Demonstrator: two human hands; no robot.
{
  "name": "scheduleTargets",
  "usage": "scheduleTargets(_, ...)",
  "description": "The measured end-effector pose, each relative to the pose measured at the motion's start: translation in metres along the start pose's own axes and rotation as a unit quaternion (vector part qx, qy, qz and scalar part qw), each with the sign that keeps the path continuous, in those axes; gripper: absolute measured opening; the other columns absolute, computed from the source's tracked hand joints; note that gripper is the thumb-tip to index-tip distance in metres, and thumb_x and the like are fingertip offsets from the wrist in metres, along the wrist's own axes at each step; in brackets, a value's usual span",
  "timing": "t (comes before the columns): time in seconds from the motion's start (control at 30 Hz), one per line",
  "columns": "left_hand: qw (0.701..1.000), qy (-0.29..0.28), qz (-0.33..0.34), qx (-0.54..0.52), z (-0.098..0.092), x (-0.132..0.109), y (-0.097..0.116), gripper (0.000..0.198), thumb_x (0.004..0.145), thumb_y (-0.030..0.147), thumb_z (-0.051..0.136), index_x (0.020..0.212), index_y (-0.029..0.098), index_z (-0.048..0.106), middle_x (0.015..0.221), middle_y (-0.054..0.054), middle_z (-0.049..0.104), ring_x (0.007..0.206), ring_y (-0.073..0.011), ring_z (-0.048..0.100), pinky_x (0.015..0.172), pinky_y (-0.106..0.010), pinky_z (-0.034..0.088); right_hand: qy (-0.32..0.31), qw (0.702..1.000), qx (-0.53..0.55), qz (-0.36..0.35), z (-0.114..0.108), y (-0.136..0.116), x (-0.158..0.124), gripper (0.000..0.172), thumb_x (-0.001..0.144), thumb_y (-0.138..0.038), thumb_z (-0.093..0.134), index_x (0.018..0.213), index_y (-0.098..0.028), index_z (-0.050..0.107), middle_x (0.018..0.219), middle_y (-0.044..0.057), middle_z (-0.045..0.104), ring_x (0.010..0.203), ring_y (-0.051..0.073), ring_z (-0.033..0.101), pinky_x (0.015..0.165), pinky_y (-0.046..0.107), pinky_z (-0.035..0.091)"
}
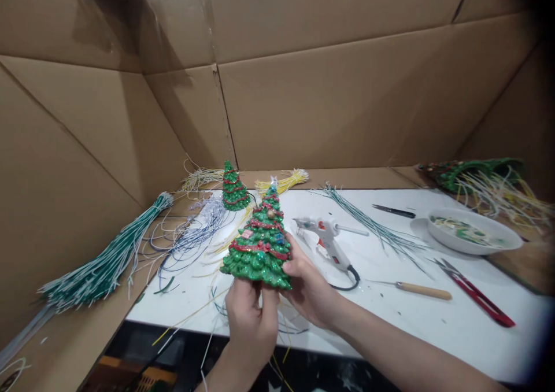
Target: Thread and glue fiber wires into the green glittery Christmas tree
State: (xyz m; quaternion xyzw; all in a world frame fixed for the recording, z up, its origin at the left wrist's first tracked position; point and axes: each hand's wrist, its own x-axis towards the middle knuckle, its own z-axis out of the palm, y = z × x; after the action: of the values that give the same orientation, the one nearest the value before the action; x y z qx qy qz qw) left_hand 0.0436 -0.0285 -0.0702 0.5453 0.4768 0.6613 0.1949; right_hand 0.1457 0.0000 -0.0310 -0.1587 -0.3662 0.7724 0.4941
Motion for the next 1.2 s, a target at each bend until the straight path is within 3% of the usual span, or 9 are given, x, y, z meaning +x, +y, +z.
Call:
scheduleTargets(0.13,1.0,-0.007,-0.008,-0.007,0.0,0.0,0.002,0.018,0.088,0.036,0.056,0.083,0.019,0.058,0.06,0.0,0.058,0.051,-0.0147,0.056,0.05,-0.026,0.045,0.013,1.0,0.0,0.015,0.001,-0.003,0.0,0.062,0.066,-0.027,0.064,0.124,-0.027,0.041,0.105,0.002,0.064,0.069,0.012,0.06,0.048,0.02,0.039)
scheduleTargets(0.3,1.0,-0.015,-0.016,0.002,-0.004,0.001,0.002,0.018,0.088,0.034,0.057,0.082,0.018,0.059,0.061,0.0,0.058,0.051,-0.0142,0.054,0.049,-0.025,0.043,0.021,1.0,0.005,0.021,0.003,-0.005,0.0,0.056,0.065,-0.026,0.064,0.118,-0.028,0.047,0.095,-0.001,0.063,0.062,0.01,0.053,0.051,0.021,0.041)
scheduleTargets(0.5,0.996,-0.086,-0.01,0.015,-0.013,0.005,-0.008,0.013,0.089,0.029,0.058,0.084,0.017,0.06,0.064,-0.001,0.06,0.053,-0.0145,0.057,0.052,-0.026,0.045,0.035,0.999,0.011,0.025,0.005,-0.004,-0.001,0.053,0.064,-0.024,0.064,0.115,-0.028,0.049,0.093,-0.002,0.062,0.062,0.01,0.051,0.052,0.02,0.041)
scheduleTargets(0.73,0.999,-0.029,-0.033,0.016,-0.006,-0.001,-0.007,0.015,0.089,0.032,0.057,0.082,0.019,0.057,0.059,0.0,0.057,0.049,-0.0147,0.053,0.047,-0.025,0.041,0.046,0.998,0.018,0.039,0.007,-0.007,-0.001,0.055,0.062,-0.021,0.06,0.115,-0.029,0.05,0.089,-0.003,0.063,0.064,0.011,0.053,0.052,0.02,0.041)
scheduleTargets(1.07,0.999,-0.014,-0.037,0.024,-0.001,-0.002,-0.006,0.019,0.09,0.036,0.054,0.083,0.019,0.057,0.06,-0.002,0.059,0.048,-0.0155,0.055,0.045,-0.025,0.04,0.066,0.996,0.024,0.045,0.003,-0.003,0.001,0.053,0.063,-0.021,0.06,0.114,-0.028,0.049,0.085,-0.003,0.062,0.06,0.01,0.051,0.051,0.02,0.041)
scheduleTargets(1.2,0.999,-0.033,-0.024,0.026,-0.004,0.001,-0.008,0.017,0.088,0.035,0.057,0.084,0.018,0.06,0.062,-0.003,0.061,0.049,-0.0162,0.056,0.045,-0.025,0.041,0.068,0.997,0.013,0.045,0.003,-0.004,0.002,0.047,0.063,-0.02,0.06,0.109,-0.027,0.051,0.083,-0.004,0.061,0.059,0.009,0.05,0.049,0.018,0.04)
